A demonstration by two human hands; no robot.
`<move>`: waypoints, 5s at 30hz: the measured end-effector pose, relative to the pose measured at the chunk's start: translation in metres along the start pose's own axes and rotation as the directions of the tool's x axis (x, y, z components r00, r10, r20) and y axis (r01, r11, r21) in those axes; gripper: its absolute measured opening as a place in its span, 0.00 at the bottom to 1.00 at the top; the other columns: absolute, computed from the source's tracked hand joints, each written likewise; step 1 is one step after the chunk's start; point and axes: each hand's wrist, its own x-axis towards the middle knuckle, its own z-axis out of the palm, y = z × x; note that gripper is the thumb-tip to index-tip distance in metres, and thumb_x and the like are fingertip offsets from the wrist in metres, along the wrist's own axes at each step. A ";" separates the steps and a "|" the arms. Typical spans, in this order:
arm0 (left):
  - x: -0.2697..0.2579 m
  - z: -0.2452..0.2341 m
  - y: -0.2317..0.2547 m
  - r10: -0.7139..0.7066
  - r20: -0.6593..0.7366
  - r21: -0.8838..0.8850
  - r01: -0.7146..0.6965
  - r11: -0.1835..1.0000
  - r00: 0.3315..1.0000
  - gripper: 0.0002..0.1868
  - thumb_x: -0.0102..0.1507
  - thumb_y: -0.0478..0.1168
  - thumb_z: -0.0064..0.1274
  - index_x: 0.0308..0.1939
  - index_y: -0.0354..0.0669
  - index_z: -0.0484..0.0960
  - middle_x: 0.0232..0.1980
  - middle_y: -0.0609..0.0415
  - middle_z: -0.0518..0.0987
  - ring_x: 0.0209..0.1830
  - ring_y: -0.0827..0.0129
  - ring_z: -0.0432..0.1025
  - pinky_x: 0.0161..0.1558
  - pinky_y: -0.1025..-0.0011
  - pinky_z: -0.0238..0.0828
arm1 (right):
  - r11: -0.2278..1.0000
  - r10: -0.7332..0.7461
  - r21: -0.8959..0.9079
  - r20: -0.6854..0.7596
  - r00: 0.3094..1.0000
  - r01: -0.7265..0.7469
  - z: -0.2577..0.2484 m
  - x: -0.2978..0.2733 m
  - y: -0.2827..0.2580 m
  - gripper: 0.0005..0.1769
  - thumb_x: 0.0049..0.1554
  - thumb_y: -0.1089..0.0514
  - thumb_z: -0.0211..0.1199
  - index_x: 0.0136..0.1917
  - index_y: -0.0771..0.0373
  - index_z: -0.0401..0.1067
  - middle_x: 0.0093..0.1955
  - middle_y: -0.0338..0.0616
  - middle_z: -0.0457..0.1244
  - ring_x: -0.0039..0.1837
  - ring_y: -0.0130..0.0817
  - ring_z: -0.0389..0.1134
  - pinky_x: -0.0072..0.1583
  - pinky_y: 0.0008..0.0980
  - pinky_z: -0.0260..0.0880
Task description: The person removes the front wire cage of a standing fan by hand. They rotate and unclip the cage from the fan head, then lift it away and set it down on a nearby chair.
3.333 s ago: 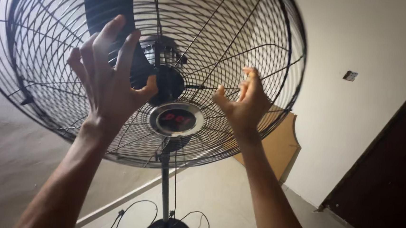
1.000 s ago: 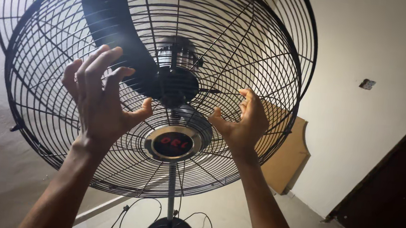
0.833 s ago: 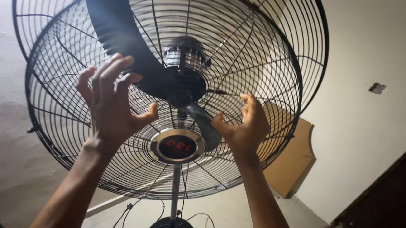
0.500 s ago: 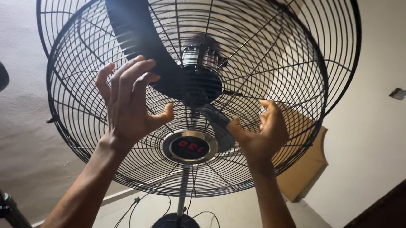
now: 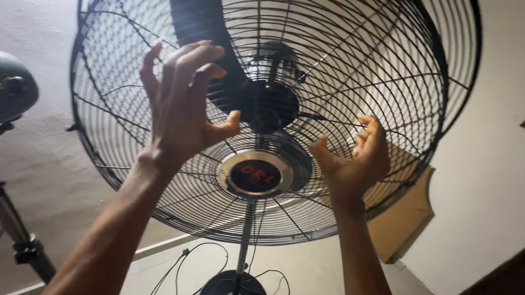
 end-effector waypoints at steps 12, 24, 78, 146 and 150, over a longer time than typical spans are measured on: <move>0.011 -0.006 0.002 0.011 0.005 0.023 -0.012 1.000 1.000 0.35 0.51 0.52 0.76 0.54 0.42 0.76 0.67 0.57 0.65 0.74 0.64 0.60 0.81 0.50 0.36 | 0.999 -0.006 -0.049 -0.031 1.000 0.005 0.003 0.006 0.000 0.31 0.45 0.56 0.75 0.60 0.65 0.68 0.40 0.34 0.54 0.37 0.23 0.50 0.37 0.24 0.50; 0.006 -0.014 0.010 0.010 0.031 0.040 -0.011 0.999 0.999 0.33 0.51 0.51 0.75 0.53 0.42 0.78 0.67 0.58 0.65 0.74 0.66 0.59 0.80 0.50 0.34 | 0.995 0.100 0.027 0.008 0.995 -0.101 0.017 -0.006 0.007 0.30 0.43 0.56 0.74 0.58 0.64 0.68 0.40 0.33 0.50 0.38 0.24 0.49 0.38 0.25 0.50; 0.017 -0.009 -0.036 0.056 0.057 0.094 -0.061 0.994 0.997 0.32 0.48 0.54 0.73 0.48 0.43 0.77 0.63 0.57 0.64 0.69 0.66 0.58 0.79 0.50 0.41 | 0.922 -0.231 -0.218 0.355 0.906 0.321 0.074 0.139 -0.027 0.74 0.46 0.05 0.53 0.86 0.58 0.50 0.83 0.57 0.45 0.85 0.52 0.49 0.81 0.72 0.50; 0.117 -0.045 -0.131 -0.712 -0.175 -0.377 0.622 0.686 0.679 0.13 0.64 0.46 0.64 0.43 0.41 0.82 0.39 0.52 0.86 0.35 0.68 0.82 0.48 0.63 0.77 | 0.917 -0.390 0.091 0.419 0.820 0.389 0.098 0.219 -0.108 0.58 0.33 0.20 0.77 0.55 0.72 0.74 0.50 0.49 0.64 0.54 0.39 0.68 0.55 0.40 0.74; 0.117 -0.050 -0.136 -0.718 -0.194 -0.614 0.489 0.620 0.668 0.16 0.58 0.41 0.66 0.47 0.41 0.82 0.42 0.51 0.88 0.39 0.72 0.83 0.50 0.67 0.78 | 0.925 -0.374 0.103 0.424 0.824 0.367 0.097 0.216 -0.112 0.58 0.32 0.20 0.76 0.55 0.72 0.74 0.48 0.48 0.63 0.51 0.37 0.67 0.53 0.38 0.75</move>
